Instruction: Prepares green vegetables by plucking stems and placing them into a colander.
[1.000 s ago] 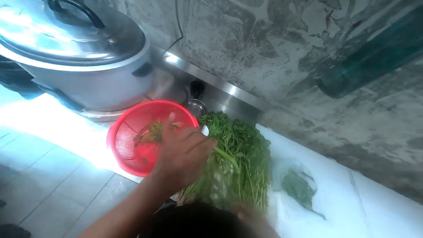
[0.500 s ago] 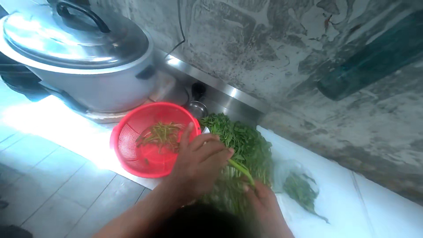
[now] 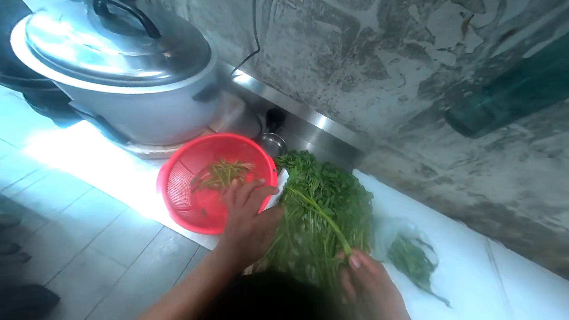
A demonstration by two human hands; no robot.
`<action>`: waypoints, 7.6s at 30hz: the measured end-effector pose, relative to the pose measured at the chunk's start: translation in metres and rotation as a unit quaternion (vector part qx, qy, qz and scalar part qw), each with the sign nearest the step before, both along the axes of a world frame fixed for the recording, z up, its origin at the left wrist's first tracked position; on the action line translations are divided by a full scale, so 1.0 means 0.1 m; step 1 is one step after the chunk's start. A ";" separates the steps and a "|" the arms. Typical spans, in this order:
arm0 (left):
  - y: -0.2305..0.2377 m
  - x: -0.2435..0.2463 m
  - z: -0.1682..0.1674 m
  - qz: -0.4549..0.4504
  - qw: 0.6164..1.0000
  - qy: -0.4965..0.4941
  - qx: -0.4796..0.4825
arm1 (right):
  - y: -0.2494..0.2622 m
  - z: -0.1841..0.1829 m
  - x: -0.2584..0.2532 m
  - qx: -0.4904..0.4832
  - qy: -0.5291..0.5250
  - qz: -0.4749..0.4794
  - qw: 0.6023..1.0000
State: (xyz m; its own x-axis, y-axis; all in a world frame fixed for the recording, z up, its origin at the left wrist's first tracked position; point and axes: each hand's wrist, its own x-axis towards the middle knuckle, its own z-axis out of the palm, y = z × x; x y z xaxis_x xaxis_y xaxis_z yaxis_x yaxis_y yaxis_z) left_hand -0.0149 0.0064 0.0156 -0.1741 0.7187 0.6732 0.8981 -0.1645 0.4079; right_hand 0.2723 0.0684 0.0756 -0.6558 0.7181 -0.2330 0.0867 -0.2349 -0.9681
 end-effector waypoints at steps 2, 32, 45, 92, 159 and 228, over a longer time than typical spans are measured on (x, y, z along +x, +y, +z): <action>0.01 0.00 -0.03 -0.007 1.000 -0.015 -0.005 | -0.01 0.02 0.03 -0.008 0.013 0.017 1.000; 0.11 0.32 0.00 -0.110 0.782 -0.564 -0.242 | -0.21 0.06 -0.14 0.072 -0.063 0.080 0.992; 0.27 0.18 -0.27 0.001 0.872 -0.408 -0.272 | -0.37 0.22 -0.14 0.255 -0.217 0.076 0.939; -0.08 0.46 0.30 -0.247 0.956 -0.128 -0.099 | -0.29 0.08 -0.17 0.279 -0.219 0.081 0.932; -0.06 0.34 0.03 -0.204 0.675 -0.662 -0.255 | 0.03 0.37 -0.79 0.492 -0.005 0.050 0.869; 0.27 0.60 -0.19 -0.323 0.647 -0.605 -0.333 | -0.10 -0.25 -0.01 0.105 0.040 0.018 0.994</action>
